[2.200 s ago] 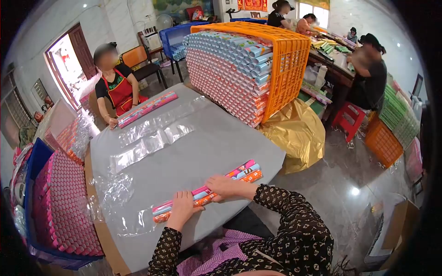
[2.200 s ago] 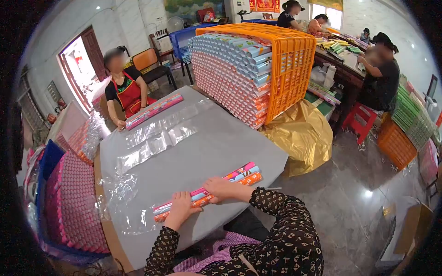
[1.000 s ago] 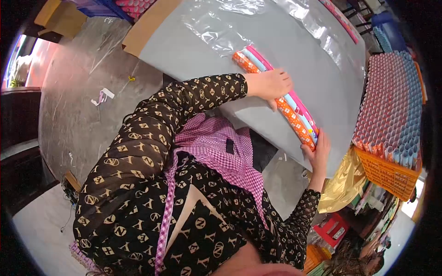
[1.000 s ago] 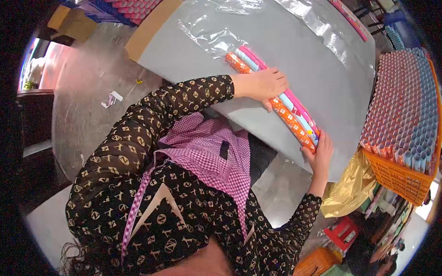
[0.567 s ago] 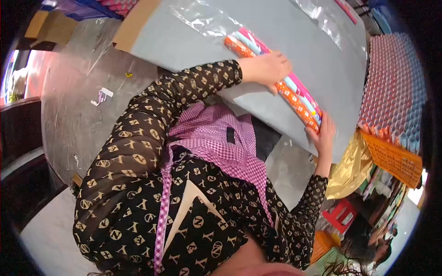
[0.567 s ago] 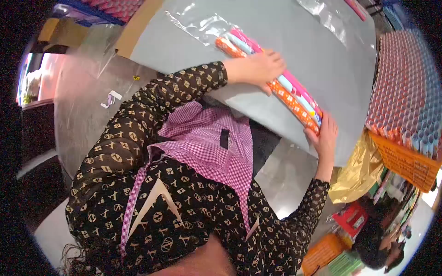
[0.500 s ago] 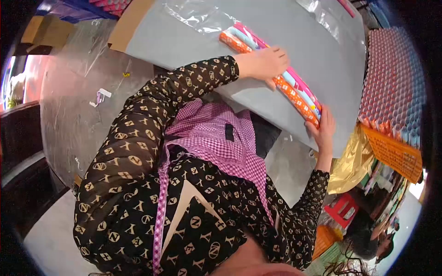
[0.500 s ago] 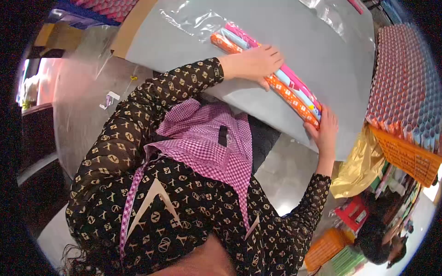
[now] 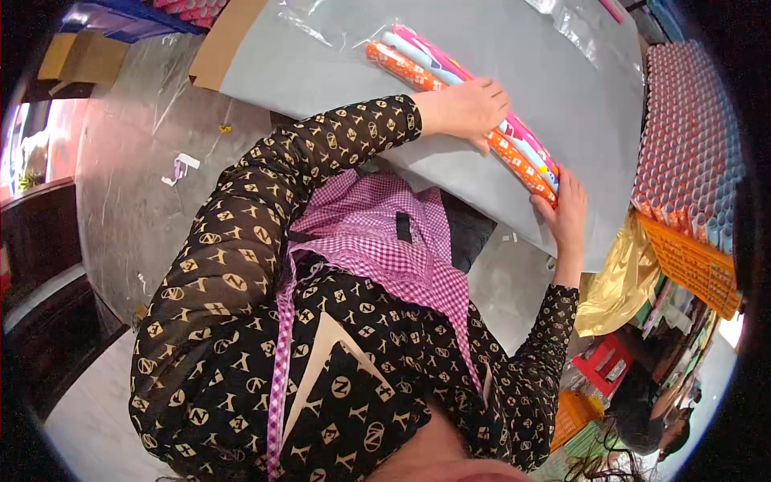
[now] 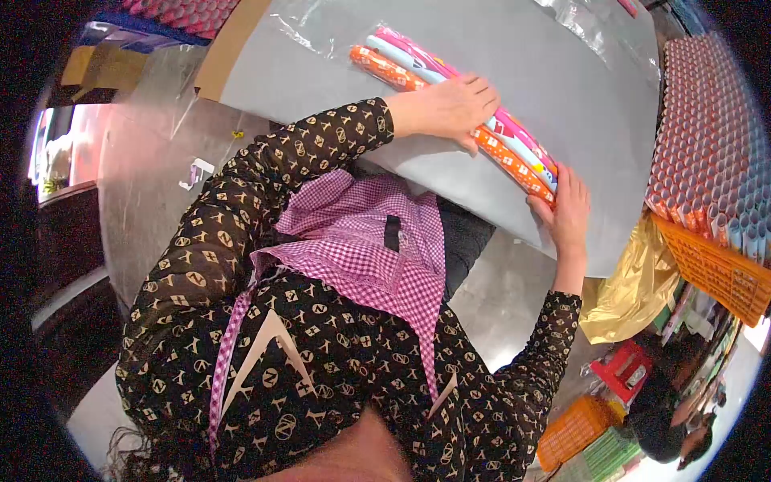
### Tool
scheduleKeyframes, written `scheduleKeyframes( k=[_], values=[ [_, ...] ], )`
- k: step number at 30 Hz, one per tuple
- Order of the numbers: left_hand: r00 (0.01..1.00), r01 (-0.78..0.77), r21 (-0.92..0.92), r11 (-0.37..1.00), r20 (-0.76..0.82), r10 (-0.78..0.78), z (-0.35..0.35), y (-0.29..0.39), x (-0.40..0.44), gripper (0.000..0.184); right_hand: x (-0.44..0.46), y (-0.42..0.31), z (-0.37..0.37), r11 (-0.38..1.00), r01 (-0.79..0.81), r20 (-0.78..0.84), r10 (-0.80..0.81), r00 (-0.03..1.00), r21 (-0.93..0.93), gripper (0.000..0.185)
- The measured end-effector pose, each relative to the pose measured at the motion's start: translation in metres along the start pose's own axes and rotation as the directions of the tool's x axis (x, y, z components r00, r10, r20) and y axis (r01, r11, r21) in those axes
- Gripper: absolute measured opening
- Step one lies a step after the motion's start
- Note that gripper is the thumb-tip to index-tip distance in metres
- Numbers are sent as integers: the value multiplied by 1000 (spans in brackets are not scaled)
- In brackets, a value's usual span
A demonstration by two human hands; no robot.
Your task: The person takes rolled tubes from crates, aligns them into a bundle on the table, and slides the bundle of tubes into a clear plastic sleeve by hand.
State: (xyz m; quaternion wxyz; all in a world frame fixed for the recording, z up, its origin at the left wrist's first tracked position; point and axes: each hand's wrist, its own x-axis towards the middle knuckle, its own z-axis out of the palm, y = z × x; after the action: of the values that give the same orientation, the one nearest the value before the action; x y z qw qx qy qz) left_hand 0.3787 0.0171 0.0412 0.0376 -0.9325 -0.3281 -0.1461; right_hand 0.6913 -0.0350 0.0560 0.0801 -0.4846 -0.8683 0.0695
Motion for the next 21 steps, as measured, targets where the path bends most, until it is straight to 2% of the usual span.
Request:
scheduleKeyframes(
  k=[6, 9, 12, 16, 17, 18, 20, 21],
  values=[
    [1000, 17, 24, 1000, -3, -17, 0, 8, 4, 75, 13, -4, 8, 998, 58, -49, -58, 997, -14, 77],
    [997, 10, -9, 1000, -70, -11, 3, 14, 9, 71, 15, -5, 8, 995, 92, -79, -94, 992, -26, 78],
    [994, -8, 3, 1000, -106, 8, 8, 17, 12, 71, 15, -5, 10, 999, 44, -27, -45, 999, -8, 78],
    [998, 46, -61, 997, -46, -48, 4, 18, 11, 76, 15, -2, 12, 998, 49, -34, -50, 998, -27, 77],
    [993, 23, -132, 991, -110, -38, 1, 14, 9, 74, 17, -2, 11, 998, 55, -28, -56, 998, -30, 76],
    [993, 27, -124, 992, -111, -41, -6, 10, 7, 74, 19, -4, 9, 998, 62, -34, -63, 997, -30, 76],
    [935, 42, -234, 971, -333, -121, -27, 2, 1, 63, 18, -9, 5, 998, 57, -28, -57, 998, 1, 75],
    [919, 109, -308, 945, -330, -213, -40, -6, -9, 56, 19, -9, 5, 998, 57, -34, -57, 998, 1, 75]
  ],
)
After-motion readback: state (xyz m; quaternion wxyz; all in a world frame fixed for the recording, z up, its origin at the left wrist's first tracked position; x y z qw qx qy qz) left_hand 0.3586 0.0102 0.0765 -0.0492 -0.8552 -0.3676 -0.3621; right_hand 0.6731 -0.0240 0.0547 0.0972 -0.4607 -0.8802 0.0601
